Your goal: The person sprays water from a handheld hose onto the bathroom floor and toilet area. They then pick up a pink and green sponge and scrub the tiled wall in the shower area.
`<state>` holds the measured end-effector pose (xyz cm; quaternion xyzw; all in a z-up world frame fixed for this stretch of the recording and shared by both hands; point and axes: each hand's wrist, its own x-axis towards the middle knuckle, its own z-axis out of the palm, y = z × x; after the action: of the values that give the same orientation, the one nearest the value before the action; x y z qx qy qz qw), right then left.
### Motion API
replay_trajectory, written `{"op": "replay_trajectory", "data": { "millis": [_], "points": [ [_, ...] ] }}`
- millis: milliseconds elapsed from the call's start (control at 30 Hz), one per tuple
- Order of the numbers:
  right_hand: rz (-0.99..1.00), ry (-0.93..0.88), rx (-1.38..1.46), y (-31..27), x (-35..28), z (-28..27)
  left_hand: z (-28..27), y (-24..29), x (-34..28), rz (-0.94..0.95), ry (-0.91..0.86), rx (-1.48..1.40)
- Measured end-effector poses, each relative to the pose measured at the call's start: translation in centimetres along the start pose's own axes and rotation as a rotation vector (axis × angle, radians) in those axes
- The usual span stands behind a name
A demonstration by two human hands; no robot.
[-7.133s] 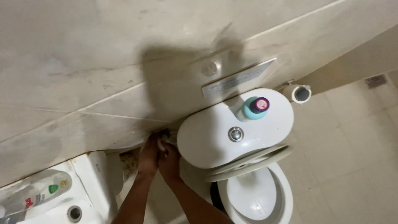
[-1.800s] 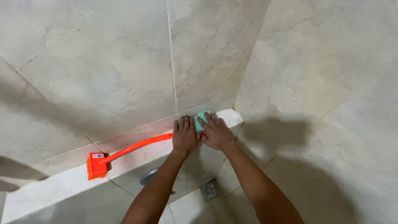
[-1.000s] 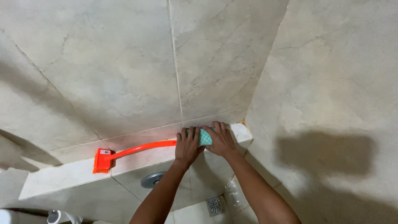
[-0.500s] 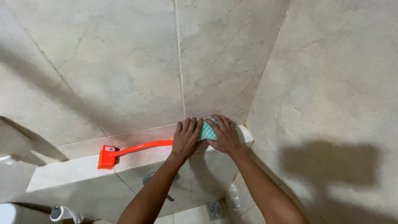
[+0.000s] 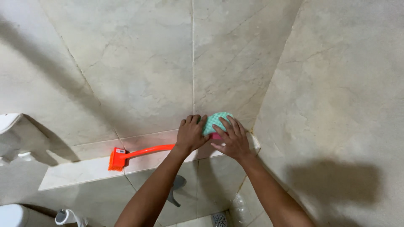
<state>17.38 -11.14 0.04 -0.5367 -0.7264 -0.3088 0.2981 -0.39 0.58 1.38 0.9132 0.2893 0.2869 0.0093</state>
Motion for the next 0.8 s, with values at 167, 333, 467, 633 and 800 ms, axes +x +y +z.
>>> {"op": "replay_trajectory", "data": {
  "millis": [167, 333, 467, 633, 800],
  "points": [
    [0.046, -0.076, -0.077, -1.0, 1.8, -0.4, -1.4, -0.3, 0.3, 0.011, -0.003, 0.026],
    [0.038, -0.081, -0.053, -0.6, 4.5, -1.0, -5.0, -0.1, 0.4, 0.058, 0.05, 0.097],
    [0.036, -0.148, -0.033, 0.0, 7.7, -1.8, -7.6, -0.3, 1.4, 0.141, 0.196, 0.202],
    [0.063, -0.069, -0.043, -0.4, 12.8, -2.6, -12.1, -1.3, 3.8, 0.233, 0.368, 0.33],
    [0.085, 0.073, -0.149, -0.9, 18.3, -3.5, -15.7, -2.6, 7.2, 0.285, 0.506, 0.484]
  ]
}}
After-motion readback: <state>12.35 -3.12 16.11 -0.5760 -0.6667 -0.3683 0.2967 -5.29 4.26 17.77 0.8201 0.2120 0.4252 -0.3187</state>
